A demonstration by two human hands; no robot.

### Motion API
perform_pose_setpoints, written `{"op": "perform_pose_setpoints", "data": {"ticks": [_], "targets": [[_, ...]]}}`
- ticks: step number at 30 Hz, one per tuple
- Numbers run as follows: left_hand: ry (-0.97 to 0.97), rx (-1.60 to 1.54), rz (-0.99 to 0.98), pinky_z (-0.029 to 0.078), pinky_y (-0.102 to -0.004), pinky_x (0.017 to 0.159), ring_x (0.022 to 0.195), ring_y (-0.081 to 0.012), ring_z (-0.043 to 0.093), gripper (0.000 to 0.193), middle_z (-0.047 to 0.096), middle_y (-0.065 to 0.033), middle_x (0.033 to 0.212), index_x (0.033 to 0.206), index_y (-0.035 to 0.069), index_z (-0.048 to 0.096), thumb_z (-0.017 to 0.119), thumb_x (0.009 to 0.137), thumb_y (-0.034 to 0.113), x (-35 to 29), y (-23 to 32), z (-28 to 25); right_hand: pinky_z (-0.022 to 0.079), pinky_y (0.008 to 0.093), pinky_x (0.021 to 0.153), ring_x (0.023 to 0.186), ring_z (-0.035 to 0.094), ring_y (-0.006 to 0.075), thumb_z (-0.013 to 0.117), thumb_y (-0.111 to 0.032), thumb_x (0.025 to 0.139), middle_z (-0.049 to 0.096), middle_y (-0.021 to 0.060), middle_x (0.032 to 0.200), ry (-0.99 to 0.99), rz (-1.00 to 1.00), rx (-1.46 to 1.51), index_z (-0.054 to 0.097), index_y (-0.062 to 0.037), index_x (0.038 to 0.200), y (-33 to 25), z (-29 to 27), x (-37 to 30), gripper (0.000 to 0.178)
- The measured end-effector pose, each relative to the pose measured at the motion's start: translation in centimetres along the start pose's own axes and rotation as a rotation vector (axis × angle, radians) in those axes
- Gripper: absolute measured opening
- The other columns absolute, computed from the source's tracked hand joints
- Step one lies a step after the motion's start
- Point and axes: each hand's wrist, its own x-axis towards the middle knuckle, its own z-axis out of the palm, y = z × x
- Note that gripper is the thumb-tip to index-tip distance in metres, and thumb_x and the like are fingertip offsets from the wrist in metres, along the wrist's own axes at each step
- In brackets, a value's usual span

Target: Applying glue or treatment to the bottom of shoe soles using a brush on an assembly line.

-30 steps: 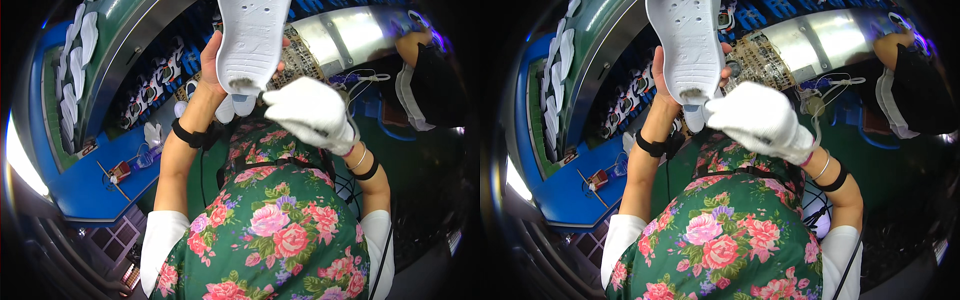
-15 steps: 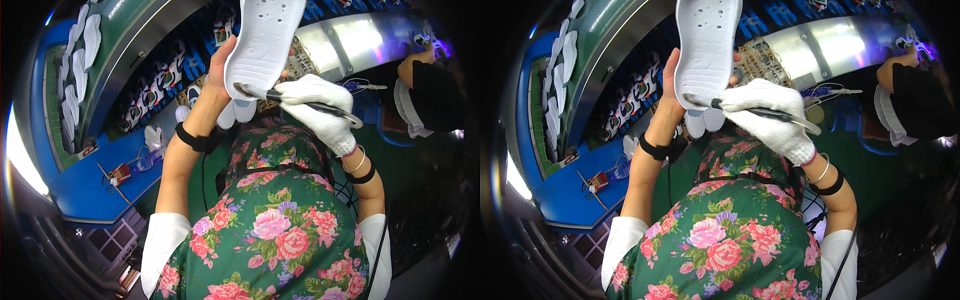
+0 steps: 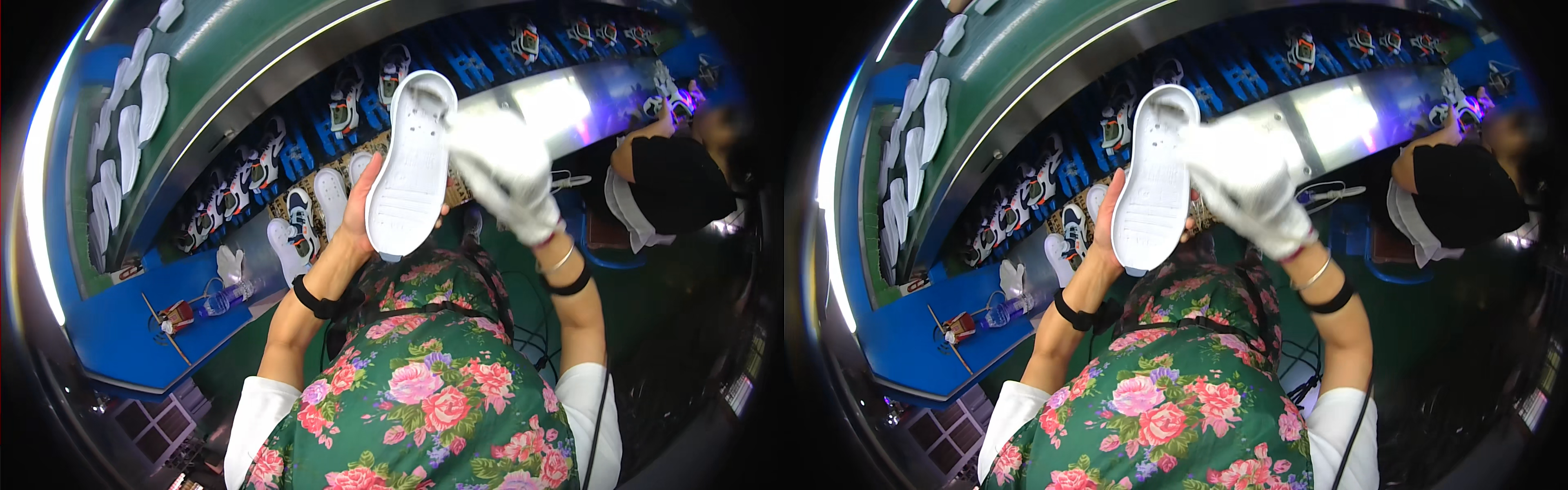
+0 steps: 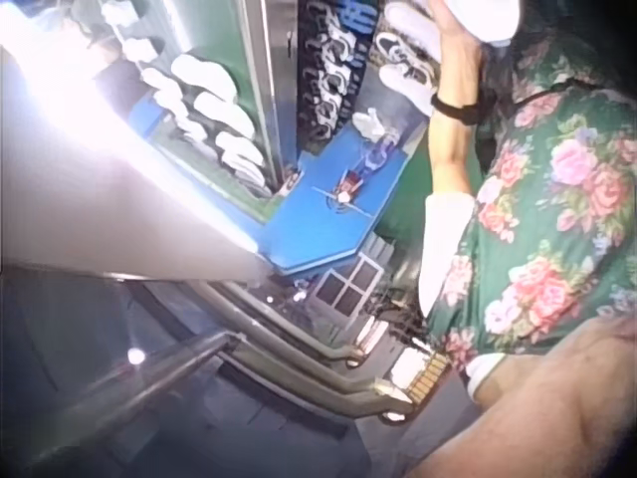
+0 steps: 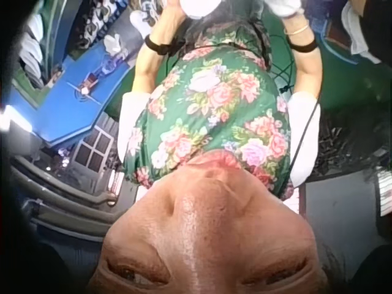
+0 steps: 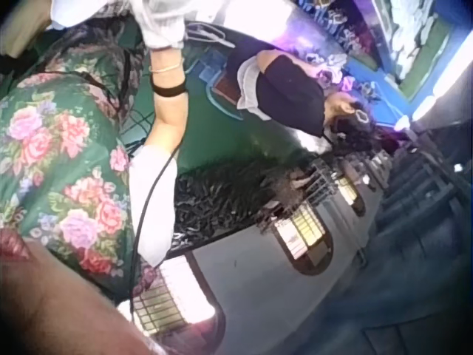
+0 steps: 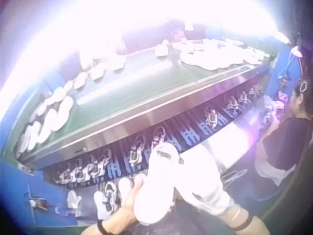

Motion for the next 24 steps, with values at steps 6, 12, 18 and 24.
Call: {"op": "perform_pose_setpoints", "data": {"ticks": [6, 12, 18, 24], "targets": [[-0.097, 0.229, 0.217, 0.055, -0.0544, 0.094, 0.121, -0.0488, 0.056, 0.106, 0.041, -0.0321, 0.146, 0.156, 0.005, 0.026, 0.058, 0.084, 0.074, -1.8, 2.5, 3.4, 0.056, 0.0306, 0.075, 0.078, 0.071, 0.0196, 0.08, 0.002, 0.072, 0.075, 0.013, 0.091, -0.089, 0.37, 0.787, 0.077, -0.002, 0.088, -4.8, -1.1, -2.4, 0.017], [-0.504, 0.44, 0.441, 0.054, -0.0503, 0.093, 0.125, -0.0482, 0.05, 0.112, 0.026, -0.0377, 0.151, 0.157, 0.004, 0.021, 0.068, 0.08, 0.07, -1.7, 14.4, 8.1, 0.057, 0.0291, 0.083, 0.091, 0.072, 0.0204, 0.07, 0.012, 0.075, 0.074, 0.0184, 0.102, 0.295, 0.826, 1.073, 0.074, 0.0055, 0.091, -4.3, -1.9, -3.6, 0.017], [-0.278, -0.5, 0.673, 0.034, -0.0527, 0.117, 0.145, -0.0414, 0.029, 0.104, 0.021, -0.03, 0.158, 0.152, -0.012, 0.014, 0.031, 0.096, 0.074, 3.7, 20.1, 11.0, 0.055, 0.0242, 0.076, 0.082, 0.07, 0.0131, 0.072, 0.008, 0.079, 0.075, 0.0145, 0.099, 0.194, 0.941, 0.91, 0.076, 0.0038, 0.096, -2.6, 1.0, -6.5, 0.018], [-0.006, 0.068, 0.659, 0.046, -0.0489, 0.105, 0.128, -0.035, 0.052, 0.076, 0.053, -0.0232, 0.138, 0.147, -0.01, 0.033, 0.049, 0.101, 0.048, 12.7, 17.6, 12.0, 0.054, 0.0232, 0.067, 0.075, 0.068, 0.0133, 0.071, 0.009, 0.079, 0.075, 0.0156, 0.098, 0.38, 1.089, 1.056, 0.074, 0.0051, 0.097, -2.3, 0.0, -8.3, 0.018]]}}
